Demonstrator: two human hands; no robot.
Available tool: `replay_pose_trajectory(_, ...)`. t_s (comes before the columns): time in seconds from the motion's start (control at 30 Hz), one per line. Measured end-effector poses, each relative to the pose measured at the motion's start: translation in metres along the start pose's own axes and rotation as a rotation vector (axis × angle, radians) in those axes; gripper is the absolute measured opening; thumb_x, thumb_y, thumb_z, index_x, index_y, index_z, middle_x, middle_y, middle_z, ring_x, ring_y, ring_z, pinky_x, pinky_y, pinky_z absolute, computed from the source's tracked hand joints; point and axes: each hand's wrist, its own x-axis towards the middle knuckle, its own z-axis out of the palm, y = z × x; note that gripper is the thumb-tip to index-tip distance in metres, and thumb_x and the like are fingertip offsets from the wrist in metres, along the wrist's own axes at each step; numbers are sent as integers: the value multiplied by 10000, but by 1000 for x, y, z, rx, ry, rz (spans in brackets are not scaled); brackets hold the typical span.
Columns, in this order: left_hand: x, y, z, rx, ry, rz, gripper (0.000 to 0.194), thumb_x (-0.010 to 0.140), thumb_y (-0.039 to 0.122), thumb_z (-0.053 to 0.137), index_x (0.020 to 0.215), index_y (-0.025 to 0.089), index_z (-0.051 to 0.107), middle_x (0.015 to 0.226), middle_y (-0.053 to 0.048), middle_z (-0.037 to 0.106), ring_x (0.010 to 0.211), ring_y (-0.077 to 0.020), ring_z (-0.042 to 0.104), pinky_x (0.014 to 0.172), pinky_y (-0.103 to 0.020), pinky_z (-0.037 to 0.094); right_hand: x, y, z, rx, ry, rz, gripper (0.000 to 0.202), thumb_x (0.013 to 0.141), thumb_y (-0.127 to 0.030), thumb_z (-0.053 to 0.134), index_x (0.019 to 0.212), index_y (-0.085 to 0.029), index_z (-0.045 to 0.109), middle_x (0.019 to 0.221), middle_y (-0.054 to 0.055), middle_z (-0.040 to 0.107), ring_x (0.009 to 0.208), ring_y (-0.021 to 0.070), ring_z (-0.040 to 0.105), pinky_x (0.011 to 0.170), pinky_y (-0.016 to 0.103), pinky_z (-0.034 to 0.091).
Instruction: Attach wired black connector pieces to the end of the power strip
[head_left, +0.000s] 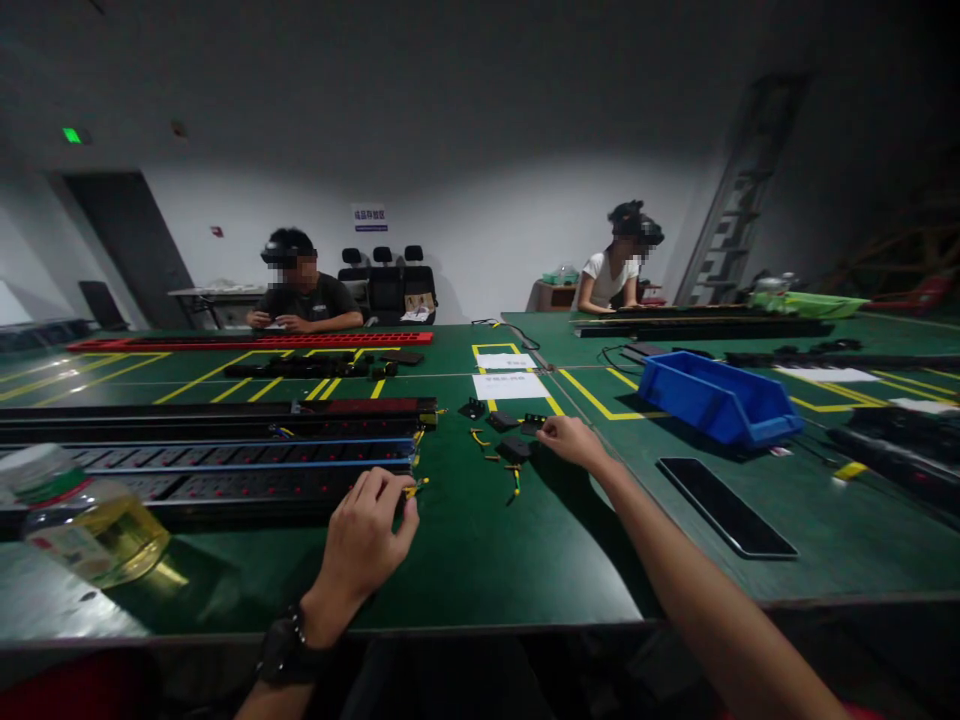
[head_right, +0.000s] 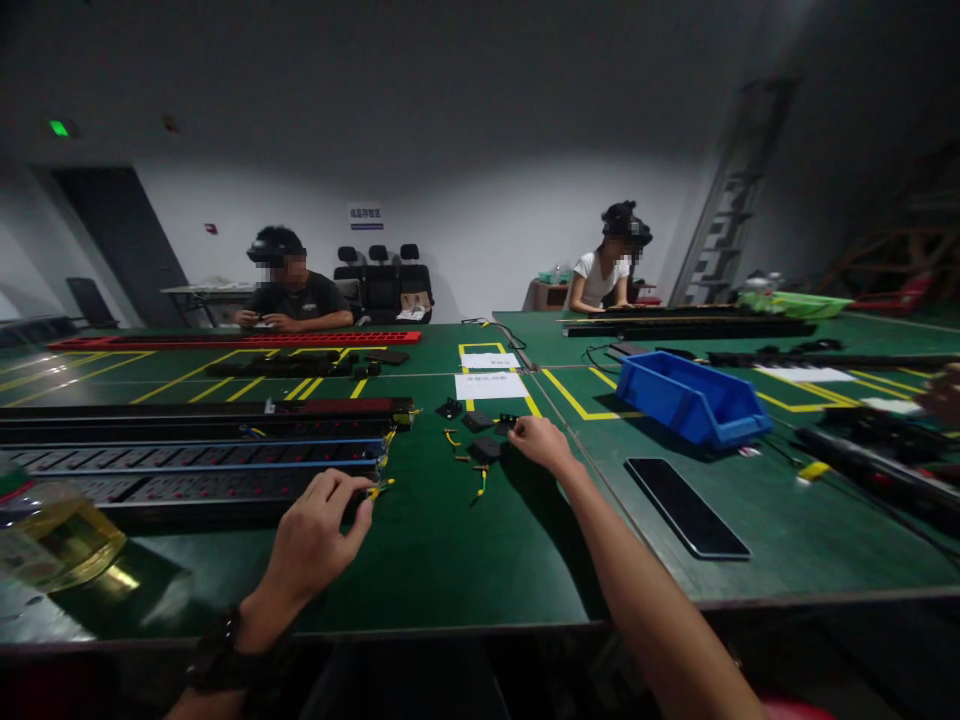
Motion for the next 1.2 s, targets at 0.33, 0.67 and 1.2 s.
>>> replay_pose_trajectory(0.33,12,-13,24,59,136,48,108,922,242,576,925,193,671,901,-79,664,891,-258,586,817,-407,439,-7,-3,10,-22,-8,-22,172,860,-340,599,833,-221,721,838,83,705,744,201,594,622,297,313)
replay_pose_trajectory(0.67,9,-18,31,-75,127,-31,139,906,243,575,1013,199,652,946,-71,693,923,-256,617,889,-420,451,-10,-11,18,-51,-6,9,285,935,-453,551,953,-224,720,896,106,711,770,224,605,625,312,314)
replay_pose_trajectory(1.2,11,-25,32,-126,66,-59,178,859,232,594,1031,212,638,981,-66,704,964,-271,608,859,-421,433,-11,-9,18,-48,-26,0,238,910,-425,570,992,-249,707,944,88,707,819,233,618,643,311,328)
